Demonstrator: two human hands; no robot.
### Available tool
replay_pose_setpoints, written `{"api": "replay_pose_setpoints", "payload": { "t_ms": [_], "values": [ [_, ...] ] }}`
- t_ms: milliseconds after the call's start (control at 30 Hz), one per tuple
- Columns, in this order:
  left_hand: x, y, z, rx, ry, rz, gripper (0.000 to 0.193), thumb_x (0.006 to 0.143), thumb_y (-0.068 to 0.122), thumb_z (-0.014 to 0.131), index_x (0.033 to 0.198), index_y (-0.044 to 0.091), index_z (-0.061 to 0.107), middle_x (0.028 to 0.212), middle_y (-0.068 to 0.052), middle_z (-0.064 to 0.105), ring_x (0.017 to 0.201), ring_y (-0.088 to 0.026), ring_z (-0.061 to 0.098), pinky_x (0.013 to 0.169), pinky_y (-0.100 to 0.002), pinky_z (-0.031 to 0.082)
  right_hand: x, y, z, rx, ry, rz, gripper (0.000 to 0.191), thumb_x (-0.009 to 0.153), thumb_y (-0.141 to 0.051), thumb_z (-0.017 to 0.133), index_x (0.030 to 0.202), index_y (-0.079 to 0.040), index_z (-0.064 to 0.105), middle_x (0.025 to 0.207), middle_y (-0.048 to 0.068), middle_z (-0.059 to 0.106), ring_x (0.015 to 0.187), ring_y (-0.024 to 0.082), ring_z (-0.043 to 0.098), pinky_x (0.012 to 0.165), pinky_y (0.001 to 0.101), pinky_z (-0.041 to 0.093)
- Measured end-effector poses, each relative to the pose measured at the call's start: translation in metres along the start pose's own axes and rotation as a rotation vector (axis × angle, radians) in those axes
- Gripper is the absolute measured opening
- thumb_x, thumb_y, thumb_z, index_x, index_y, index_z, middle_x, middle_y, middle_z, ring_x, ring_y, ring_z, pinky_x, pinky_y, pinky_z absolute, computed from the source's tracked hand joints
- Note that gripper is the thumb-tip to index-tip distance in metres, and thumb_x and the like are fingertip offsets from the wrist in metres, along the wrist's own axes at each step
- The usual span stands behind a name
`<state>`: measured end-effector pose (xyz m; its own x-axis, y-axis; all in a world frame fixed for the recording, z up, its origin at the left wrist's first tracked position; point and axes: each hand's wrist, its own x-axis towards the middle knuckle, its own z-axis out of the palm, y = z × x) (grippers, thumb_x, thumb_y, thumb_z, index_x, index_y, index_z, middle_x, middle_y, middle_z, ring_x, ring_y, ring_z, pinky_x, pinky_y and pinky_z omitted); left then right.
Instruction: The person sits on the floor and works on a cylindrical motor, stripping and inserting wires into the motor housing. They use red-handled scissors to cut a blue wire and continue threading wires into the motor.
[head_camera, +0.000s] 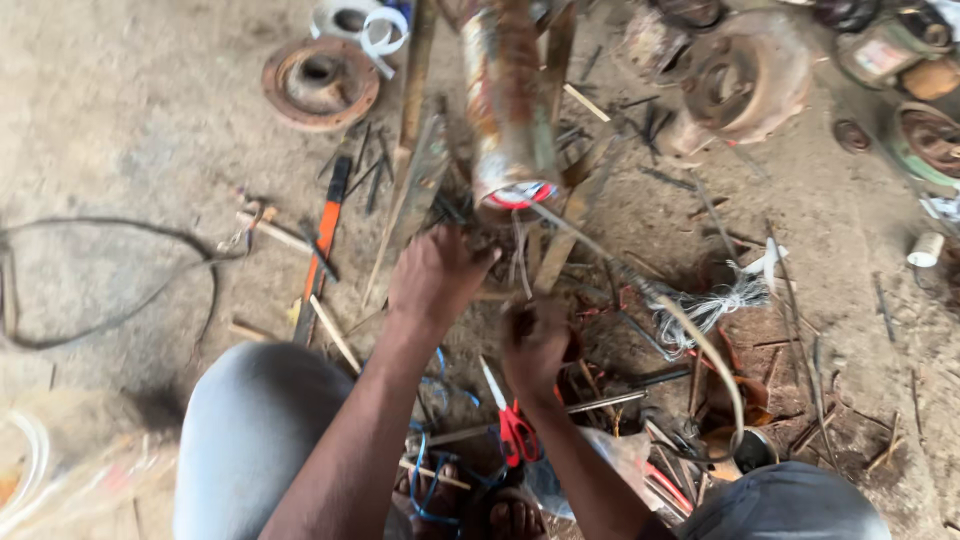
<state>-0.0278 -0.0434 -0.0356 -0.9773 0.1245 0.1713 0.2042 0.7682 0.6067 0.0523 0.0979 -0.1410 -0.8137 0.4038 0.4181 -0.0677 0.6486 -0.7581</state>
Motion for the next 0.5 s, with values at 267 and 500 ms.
{"api": "replay_pose_setpoints", "payload": {
  "t_ms": [267, 500],
  "values": [
    [-0.004, 0.002, -0.011, -0.047, -0.334, -0.214, 0.042, 0.087, 0.042, 0.073, 0.09, 0.0, 0.072, 0.088, -0.02, 0.075, 0.08, -0.033, 0.075, 0.071, -0.046, 0.061, -0.084, -0.024, 0.043, -0.144, -0.665, -0.218, 0.052, 0.072, -0.014, 0.081, 0.119, 0.004, 0.066, 0.126, 0.033, 0.056, 0.112, 0.049, 0.055, 0.086, 0.0512, 0.052],
    [-0.005, -0.041, 0.019, 0.127, -0.197, 0.049, 0.02, 0.09, 0.017, 0.068, 0.096, -0.002, 0.07, 0.089, -0.022, 0.076, 0.079, -0.031, 0.077, 0.066, -0.046, 0.063, -0.043, -0.039, 0.049, -0.08, -0.831, -0.21, 0.023, 0.082, -0.014, 0.076, 0.101, -0.001, 0.074, 0.108, 0.017, 0.07, 0.098, 0.034, 0.066, 0.083, 0.0446, 0.055]
  ]
}}
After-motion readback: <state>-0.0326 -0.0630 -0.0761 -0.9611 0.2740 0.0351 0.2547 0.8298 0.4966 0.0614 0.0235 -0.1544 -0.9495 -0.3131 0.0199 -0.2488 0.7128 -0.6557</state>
